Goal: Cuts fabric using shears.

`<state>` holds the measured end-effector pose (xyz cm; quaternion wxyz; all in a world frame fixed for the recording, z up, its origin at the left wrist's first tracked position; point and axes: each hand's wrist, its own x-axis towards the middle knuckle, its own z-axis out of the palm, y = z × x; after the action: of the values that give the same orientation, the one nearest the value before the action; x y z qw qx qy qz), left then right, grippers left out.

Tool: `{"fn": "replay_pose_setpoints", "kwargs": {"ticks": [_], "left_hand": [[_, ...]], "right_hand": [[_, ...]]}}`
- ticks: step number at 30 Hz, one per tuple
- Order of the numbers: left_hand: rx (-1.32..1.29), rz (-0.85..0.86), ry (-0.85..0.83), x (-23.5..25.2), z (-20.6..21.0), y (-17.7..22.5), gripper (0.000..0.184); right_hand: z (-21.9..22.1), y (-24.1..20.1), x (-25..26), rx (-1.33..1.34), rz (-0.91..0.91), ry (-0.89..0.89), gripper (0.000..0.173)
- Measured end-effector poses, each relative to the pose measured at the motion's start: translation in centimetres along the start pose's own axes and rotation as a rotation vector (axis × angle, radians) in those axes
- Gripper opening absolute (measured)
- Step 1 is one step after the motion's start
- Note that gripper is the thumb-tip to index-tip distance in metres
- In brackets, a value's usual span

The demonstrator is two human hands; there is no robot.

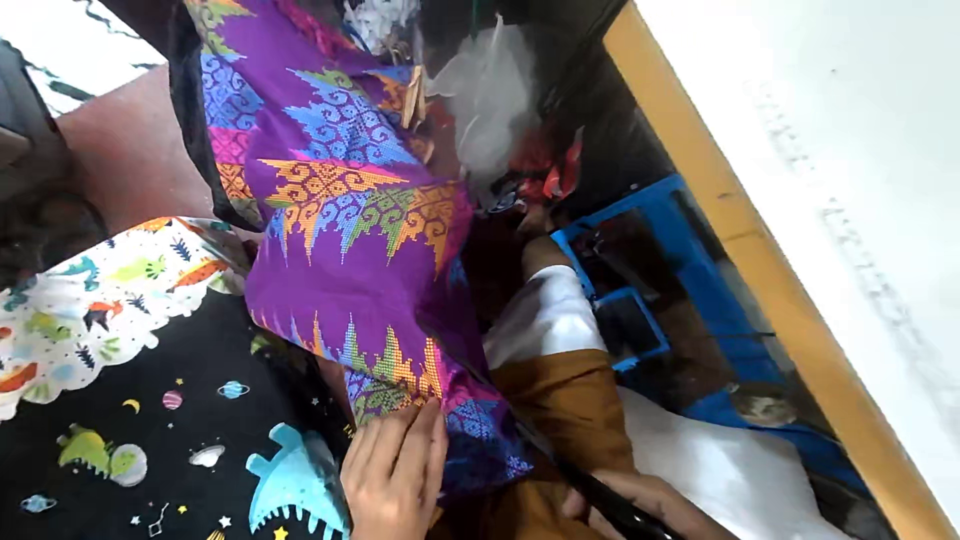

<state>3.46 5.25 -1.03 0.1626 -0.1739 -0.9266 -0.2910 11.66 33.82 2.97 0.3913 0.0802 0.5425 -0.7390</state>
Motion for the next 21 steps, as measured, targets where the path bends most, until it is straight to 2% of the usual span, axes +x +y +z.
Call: {"fn": "replay_pose_setpoints", "kwargs": {"ticks": [3, 9, 21], "left_hand": [[-0.023, 0.018, -0.015, 0.3, 0.2, 0.5, 0.017], [-0.031, 0.016, -0.040, 0.2, 0.0, 0.8, 0.017], [-0.104, -0.047, -0.057, 1.1, 1.6, 2.3, 0.015]], "right_hand": [[-0.6, 0.4, -0.4, 0.002, -0.018, -0.037, 0.070], [-0.9, 0.3, -0.4, 0.006, -0.031, -0.048, 0.066], [0.5, 0.5, -0.5, 0.037, -0.067, 0.076, 0.066]]}}
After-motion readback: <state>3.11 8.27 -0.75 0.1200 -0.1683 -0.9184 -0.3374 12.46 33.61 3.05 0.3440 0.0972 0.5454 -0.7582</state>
